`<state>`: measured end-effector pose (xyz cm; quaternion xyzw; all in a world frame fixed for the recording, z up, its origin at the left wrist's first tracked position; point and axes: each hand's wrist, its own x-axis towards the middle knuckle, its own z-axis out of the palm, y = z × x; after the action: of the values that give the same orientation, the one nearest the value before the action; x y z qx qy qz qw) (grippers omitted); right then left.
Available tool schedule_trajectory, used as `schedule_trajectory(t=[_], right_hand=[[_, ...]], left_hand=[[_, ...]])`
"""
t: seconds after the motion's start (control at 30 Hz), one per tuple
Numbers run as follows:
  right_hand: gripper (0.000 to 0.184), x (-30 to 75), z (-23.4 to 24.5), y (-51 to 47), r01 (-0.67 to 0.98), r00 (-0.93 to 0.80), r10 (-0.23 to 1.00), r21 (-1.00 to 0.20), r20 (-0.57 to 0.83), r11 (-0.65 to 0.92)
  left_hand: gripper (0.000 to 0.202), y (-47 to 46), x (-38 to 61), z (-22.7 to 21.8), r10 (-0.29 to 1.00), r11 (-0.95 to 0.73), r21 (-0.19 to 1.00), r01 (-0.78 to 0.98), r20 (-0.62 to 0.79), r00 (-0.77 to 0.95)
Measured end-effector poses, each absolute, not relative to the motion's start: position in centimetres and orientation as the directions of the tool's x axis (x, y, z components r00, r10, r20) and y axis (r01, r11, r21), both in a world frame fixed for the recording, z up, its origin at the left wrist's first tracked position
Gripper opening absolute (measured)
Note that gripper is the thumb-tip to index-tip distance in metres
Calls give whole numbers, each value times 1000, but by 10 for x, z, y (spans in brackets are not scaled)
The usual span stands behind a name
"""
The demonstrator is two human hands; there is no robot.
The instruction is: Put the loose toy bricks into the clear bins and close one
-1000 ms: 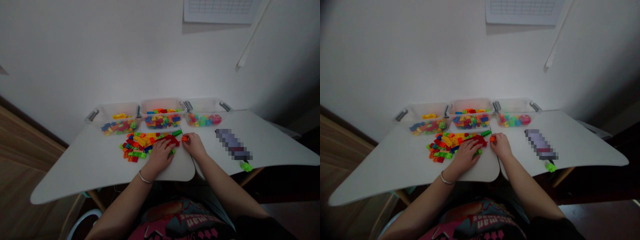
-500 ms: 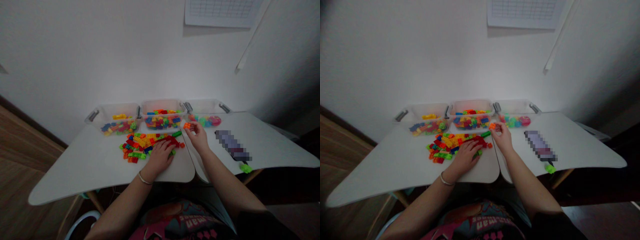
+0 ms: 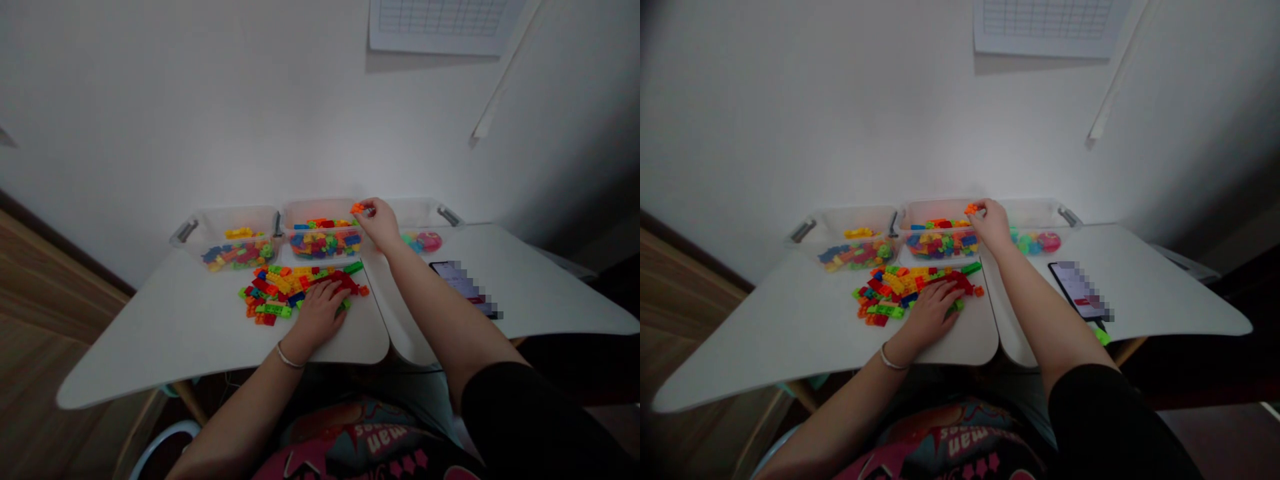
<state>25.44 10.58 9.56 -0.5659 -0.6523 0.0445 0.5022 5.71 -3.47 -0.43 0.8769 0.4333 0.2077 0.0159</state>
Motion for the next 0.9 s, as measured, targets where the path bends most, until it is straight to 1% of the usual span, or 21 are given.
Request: schedule_trajectory(t=[0.1, 0.17, 0.23, 0.3, 0.33, 0.4, 0.47, 0.5, 0.53, 0.57, 0.63, 0.7, 0.8, 0.9], right_hand=[[22, 251, 100, 109, 800, 161, 804, -552, 573, 233], [23, 249, 102, 112, 831, 186, 833, -536, 520, 149], [23, 249, 103, 116, 839, 178, 862, -531, 474, 119], [23, 250, 103, 119, 833, 142, 874, -533, 465, 148], [22, 251, 102, 118, 822, 123, 866, -539, 485, 185], [21, 253, 99, 112, 787, 119, 807, -551, 579, 279], [21, 254, 92, 98, 742, 182, 702, -565, 689, 362], [22, 255, 86, 88, 719, 225, 655, -576, 721, 388], [23, 255, 79, 78, 685, 257, 643, -605, 722, 405], [25, 256, 71, 68, 640, 270, 662, -644, 699, 419], [26, 257, 52, 48, 574, 243, 730, -701, 639, 422], [26, 258, 31, 31, 582, 191, 785, -712, 590, 394], [22, 259, 5, 13, 653, 21, 830, -636, 558, 411], [25, 260, -11, 2, 701, -137, 837, -545, 530, 460]], left_hand=[[49, -34, 57, -5, 763, -628, 206, 751, 350, 543], [49, -34, 57, -6, 761, -631, 206, 748, 353, 544], [48, -34, 57, -6, 759, -632, 210, 746, 362, 542], [47, -34, 57, -6, 760, -631, 214, 746, 365, 538], [47, -35, 57, -6, 762, -629, 215, 747, 363, 537], [47, -35, 57, -5, 766, -625, 214, 751, 353, 537], [49, -35, 57, -4, 771, -620, 212, 755, 341, 538], [49, -36, 57, -4, 774, -618, 211, 757, 336, 537], [49, -36, 57, -4, 774, -617, 210, 759, 334, 537], [49, -36, 57, -4, 774, -618, 209, 758, 335, 538], [49, -36, 57, -5, 768, -623, 205, 755, 343, 541], [48, -36, 57, -6, 764, -627, 201, 753, 349, 543], [47, -36, 57, -6, 763, -627, 195, 755, 350, 543], [47, -36, 58, -5, 759, -629, 188, 755, 360, 543]])
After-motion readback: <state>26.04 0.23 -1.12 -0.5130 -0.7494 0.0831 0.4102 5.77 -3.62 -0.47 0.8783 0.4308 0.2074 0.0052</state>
